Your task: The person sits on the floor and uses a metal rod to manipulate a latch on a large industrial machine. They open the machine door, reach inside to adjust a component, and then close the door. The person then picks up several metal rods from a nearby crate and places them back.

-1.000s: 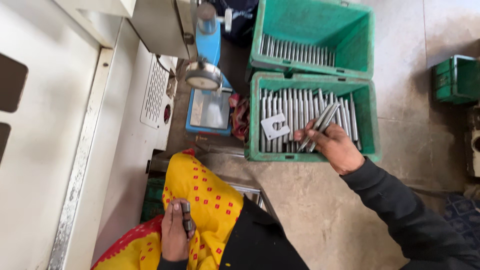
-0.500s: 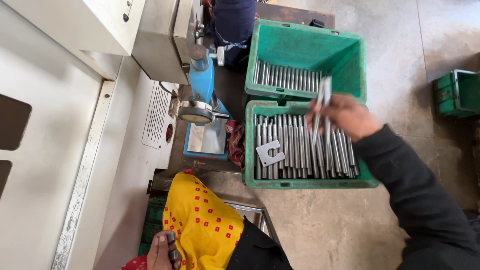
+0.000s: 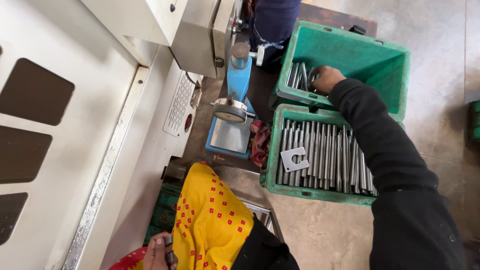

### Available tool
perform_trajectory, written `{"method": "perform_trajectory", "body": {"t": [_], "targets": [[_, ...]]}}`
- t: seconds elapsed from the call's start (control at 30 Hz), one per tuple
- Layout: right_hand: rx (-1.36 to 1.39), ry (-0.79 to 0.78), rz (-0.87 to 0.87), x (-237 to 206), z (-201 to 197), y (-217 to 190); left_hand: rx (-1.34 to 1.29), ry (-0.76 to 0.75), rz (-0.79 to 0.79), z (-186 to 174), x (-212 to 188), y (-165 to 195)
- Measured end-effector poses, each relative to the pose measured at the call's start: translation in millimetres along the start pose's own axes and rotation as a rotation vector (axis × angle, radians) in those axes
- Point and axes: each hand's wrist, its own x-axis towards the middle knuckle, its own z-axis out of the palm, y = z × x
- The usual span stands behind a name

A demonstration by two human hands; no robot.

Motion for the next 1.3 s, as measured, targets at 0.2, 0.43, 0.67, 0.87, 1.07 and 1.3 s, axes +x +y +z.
{"method": "perform_trajectory", "body": {"t": [0.2,0.43,0.67,0.87,1.07,1.3], "targets": [[-0.142,0.042,-0.088,-12,-3,-9,0.014,0.036,-0.070,10,-1,9],[-0.204,0.132,-0.046,-15,-1,-13,0.011,-0.099,0.040,20,-8,7],[-0.221,0.059,-0.158,-16,0,-15,0.009,0.002,-0.048,11,4,-8],[-0.209,0.167,-0.149,-14,2,-10,0.012,-0.086,-0.014,24,-5,-1],[-0.070,0.450,-0.423,-14,1,-7,0.091,-0.089,-0.030,24,-10,10],[0.794,0.487,-0.439,-139,-51,18,0.049,-0.017,0.041,-30,32,-32]]}}
